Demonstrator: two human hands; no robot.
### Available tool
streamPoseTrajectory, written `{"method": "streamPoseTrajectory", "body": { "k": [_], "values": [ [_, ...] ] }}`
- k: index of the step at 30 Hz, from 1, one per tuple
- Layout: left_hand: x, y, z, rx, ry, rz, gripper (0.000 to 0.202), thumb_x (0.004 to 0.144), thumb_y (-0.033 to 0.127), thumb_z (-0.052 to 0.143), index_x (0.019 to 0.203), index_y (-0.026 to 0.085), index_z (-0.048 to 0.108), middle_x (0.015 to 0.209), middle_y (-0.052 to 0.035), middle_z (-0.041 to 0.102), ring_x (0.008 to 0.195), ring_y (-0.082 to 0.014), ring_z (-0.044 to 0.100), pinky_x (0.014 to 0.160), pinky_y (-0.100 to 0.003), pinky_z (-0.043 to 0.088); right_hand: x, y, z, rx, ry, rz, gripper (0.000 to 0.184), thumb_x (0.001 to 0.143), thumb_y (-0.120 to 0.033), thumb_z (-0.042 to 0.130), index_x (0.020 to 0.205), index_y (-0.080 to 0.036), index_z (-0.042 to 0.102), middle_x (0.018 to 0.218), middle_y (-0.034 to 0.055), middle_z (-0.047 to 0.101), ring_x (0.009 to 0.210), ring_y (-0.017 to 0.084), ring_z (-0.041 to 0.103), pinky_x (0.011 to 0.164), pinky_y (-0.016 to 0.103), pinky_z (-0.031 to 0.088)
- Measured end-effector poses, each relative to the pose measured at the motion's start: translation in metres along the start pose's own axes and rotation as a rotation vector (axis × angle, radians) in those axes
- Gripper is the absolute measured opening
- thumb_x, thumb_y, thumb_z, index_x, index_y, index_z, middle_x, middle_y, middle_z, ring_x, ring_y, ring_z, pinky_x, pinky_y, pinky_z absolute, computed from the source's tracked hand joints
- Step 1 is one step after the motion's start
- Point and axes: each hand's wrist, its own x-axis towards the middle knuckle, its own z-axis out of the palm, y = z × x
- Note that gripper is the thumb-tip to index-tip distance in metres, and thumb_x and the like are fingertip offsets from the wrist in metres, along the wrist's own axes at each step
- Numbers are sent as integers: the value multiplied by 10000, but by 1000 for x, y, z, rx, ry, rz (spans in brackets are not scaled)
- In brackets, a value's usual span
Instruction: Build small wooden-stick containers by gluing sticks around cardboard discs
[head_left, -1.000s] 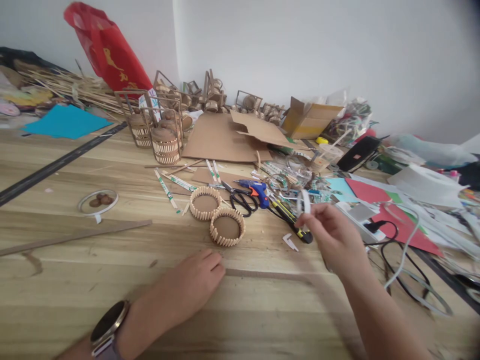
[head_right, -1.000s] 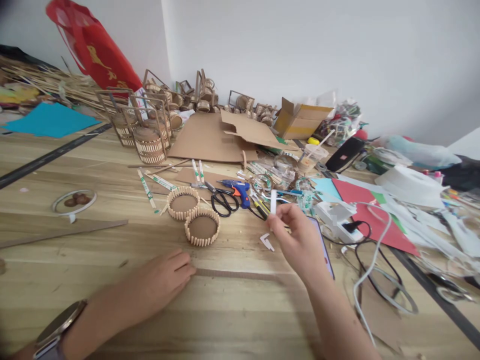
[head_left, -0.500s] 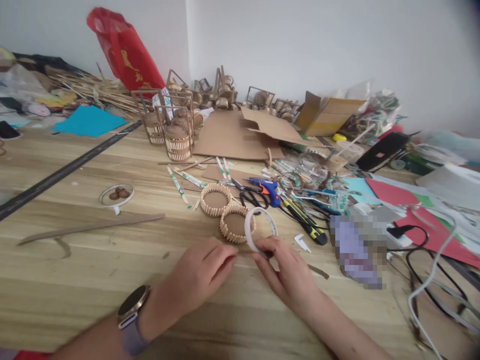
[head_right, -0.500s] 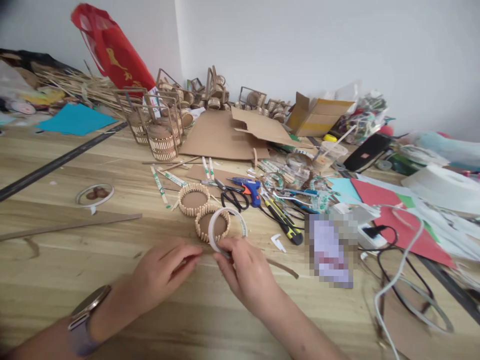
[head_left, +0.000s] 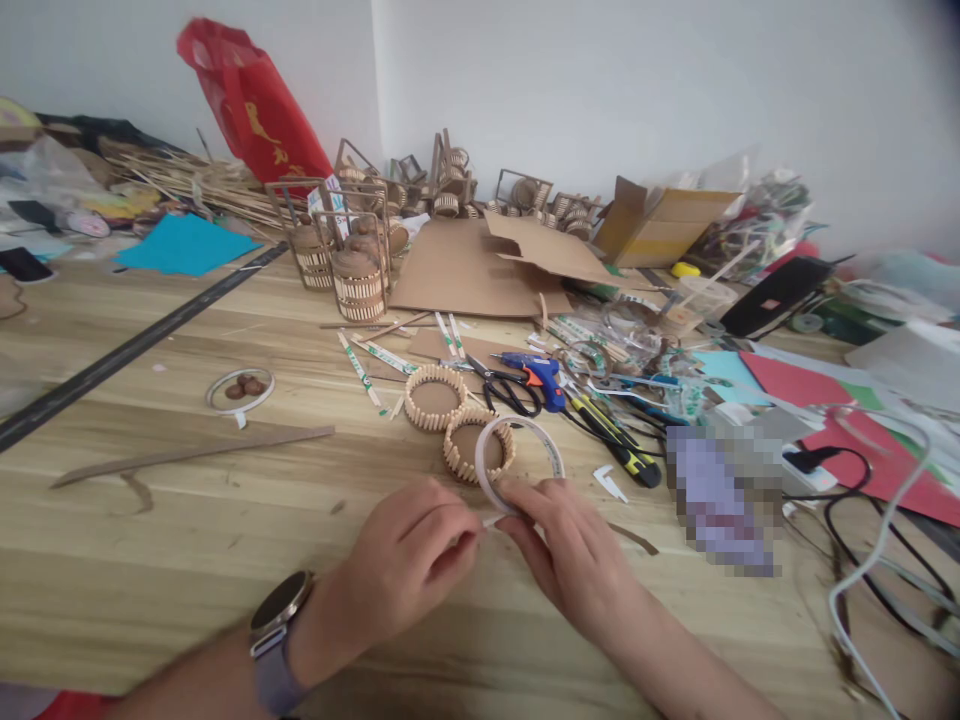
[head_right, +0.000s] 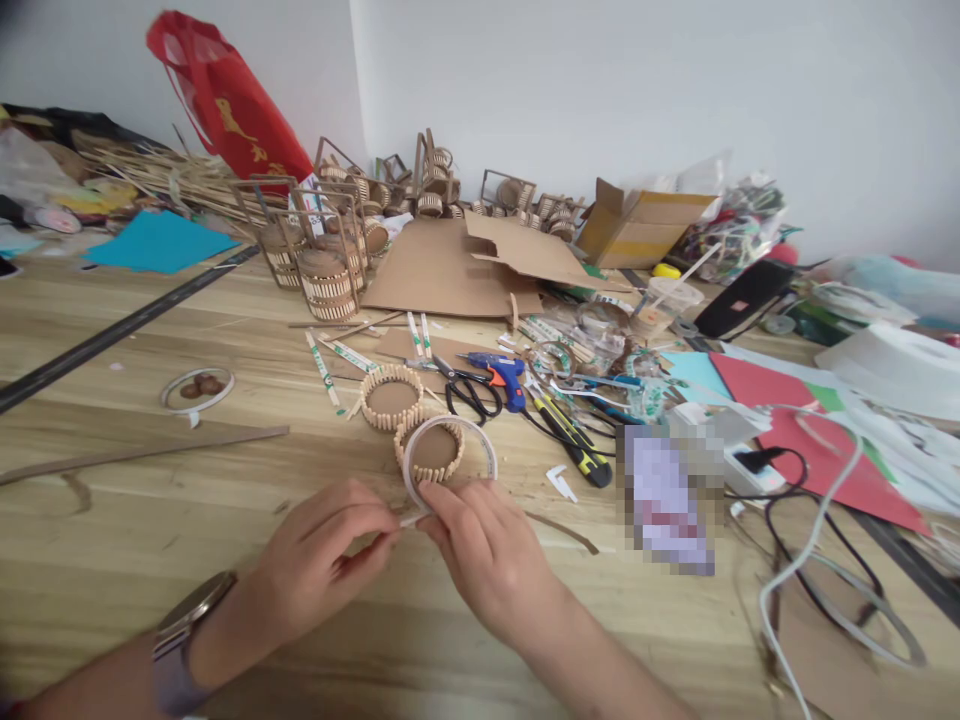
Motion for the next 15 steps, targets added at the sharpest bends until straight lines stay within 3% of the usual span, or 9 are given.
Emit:
{"method": "streamPoseTrajectory", "body": {
  "k": [5,8,10,12,15],
  "values": [
    [0,3,-9,-45,14,45,187,925,67,513,1035,208,569,842,-16,674,775,-141,616,748,-243,504,1,7,-15,-28,52,-31,213,951,-83,483,1085,-205,596,993,86,678,853,187,644,731,307,512],
    [0,2,-10,-10,136,-70,222,939,84,499,1112,204,572,898,-18,687,806,-136,640,748,-228,509,6,12,-27,-67,164,40,191,920,-79,525,1012,-222,614,955,63,654,859,180,639,742,289,512],
    [0,0,-6,48,147,-128,160,940,101,505,1034,191,598,872,-16,679,790,-143,640,727,-233,506,9,18,-37,-61,232,115,167,898,-80,558,956,-228,611,901,45,642,837,181,627,726,287,503],
    [0,-4,2,134,-5,-136,140,934,97,505,926,181,617,843,-18,664,777,-158,630,722,-255,505,11,25,-47,42,237,226,130,901,-115,578,923,-239,608,865,31,637,826,182,615,695,282,489],
    [-3,-8,13,371,-339,-144,211,881,6,477,881,154,627,879,-56,654,803,-207,613,741,-324,513,10,35,-61,386,160,432,57,931,-227,595,884,-252,616,841,16,620,765,164,587,618,255,456]
  ]
}}
